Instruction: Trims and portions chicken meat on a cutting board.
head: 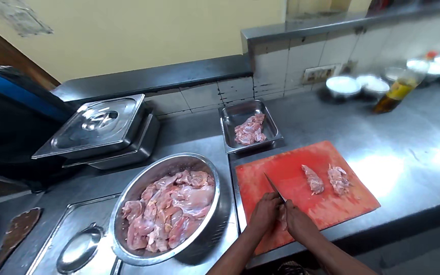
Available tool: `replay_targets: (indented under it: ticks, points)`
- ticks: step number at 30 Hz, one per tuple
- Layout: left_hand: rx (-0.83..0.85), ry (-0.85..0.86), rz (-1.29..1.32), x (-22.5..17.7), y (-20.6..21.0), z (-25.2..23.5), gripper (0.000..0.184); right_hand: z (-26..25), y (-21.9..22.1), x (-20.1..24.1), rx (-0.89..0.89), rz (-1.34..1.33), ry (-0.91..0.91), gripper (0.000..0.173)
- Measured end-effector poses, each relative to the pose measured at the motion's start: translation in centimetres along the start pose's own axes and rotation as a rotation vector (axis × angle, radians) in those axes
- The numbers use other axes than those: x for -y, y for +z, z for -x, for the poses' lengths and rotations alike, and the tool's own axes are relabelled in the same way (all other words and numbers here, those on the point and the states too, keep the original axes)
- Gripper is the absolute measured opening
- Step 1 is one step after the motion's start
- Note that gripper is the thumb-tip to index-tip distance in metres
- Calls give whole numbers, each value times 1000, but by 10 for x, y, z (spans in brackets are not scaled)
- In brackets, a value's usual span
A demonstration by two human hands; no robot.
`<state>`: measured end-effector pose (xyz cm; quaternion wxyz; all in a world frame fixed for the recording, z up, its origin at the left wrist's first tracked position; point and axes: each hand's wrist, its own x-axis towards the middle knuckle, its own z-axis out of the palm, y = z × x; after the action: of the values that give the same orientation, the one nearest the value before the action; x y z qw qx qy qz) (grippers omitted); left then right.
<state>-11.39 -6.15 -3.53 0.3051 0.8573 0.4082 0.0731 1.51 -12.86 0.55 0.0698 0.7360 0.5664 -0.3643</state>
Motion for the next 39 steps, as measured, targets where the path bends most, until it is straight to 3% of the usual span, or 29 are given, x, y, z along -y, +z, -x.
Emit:
replay_targets:
  ticks: [6,12,16,19,22,26,35,39]
  points:
    - [-29,-14,33,5,4,1,28,69,29,-46,84,-25,118,40]
    - [-28,-21,39,4,3,2,27,15,0,-40,21,-40,25,50]
    - [-119,-92,350,18,-8,0,31,21,-34,-84,-93,-205,104,56]
    - [-225,-220,287,24,-10,-3,38,35,-41,-101,-151,-286,117,52]
    - [-78,-262,59,12,-11,-5,48,40,-25,-97,-27,-314,69,49]
    - [140,-267,-53,-10,-12,-8,65,39,-6,-96,85,-445,50,46]
    - [263,-159,-53,-42,-17,3,41,43,-3,-124,88,-627,72,44]
    - [362,-235,-88,-35,-26,-5,54,42,2,-132,71,-689,74,42]
